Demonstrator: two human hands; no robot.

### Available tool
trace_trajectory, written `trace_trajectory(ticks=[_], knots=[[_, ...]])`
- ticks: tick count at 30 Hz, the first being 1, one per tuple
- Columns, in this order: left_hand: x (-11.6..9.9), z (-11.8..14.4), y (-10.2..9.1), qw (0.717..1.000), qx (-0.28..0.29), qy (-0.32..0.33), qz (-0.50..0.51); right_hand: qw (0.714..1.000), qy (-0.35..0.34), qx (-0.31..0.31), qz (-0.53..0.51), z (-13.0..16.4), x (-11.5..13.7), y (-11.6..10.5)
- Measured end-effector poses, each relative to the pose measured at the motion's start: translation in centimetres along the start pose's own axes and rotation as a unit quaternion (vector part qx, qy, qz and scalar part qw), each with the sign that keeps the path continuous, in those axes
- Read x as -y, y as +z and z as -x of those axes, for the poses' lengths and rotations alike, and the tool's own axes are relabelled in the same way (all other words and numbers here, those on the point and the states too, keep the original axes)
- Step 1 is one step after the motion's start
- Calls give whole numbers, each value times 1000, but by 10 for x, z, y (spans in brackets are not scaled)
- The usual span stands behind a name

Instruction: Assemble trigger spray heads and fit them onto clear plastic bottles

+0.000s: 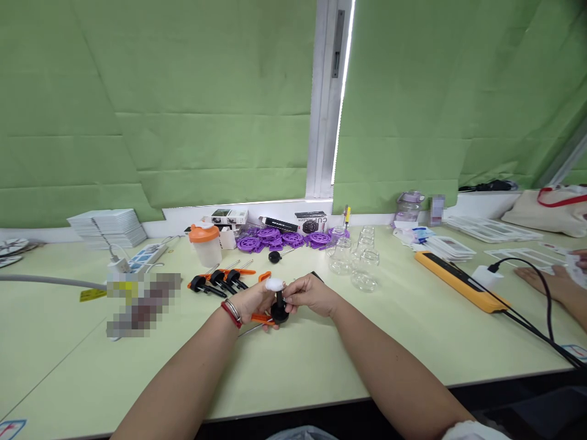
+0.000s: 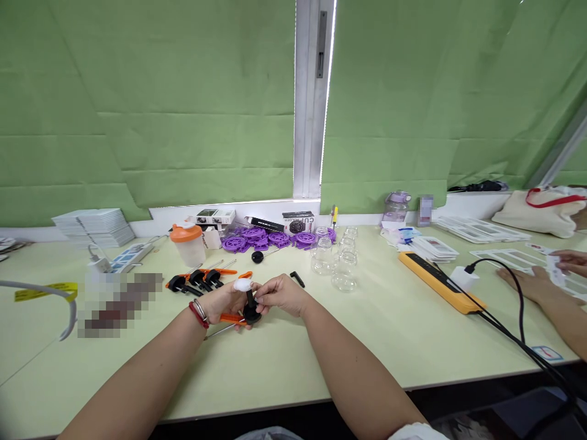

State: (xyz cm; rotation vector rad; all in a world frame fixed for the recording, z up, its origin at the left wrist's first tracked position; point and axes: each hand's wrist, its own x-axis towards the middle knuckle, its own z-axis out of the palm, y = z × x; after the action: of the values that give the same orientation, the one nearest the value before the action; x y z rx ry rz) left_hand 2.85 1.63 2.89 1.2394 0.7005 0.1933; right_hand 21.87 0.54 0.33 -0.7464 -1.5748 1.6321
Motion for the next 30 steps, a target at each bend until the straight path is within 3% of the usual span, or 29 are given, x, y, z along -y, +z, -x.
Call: trace_trajectory(ticks=[16,30], knots=[[-2,2,2,1000,-12,-7,-4,1000,0,-21,-8,-1,-2,2],[1,-2,4,998,-53,-14,9,981,85,-65,-160,-4,-1,7]])
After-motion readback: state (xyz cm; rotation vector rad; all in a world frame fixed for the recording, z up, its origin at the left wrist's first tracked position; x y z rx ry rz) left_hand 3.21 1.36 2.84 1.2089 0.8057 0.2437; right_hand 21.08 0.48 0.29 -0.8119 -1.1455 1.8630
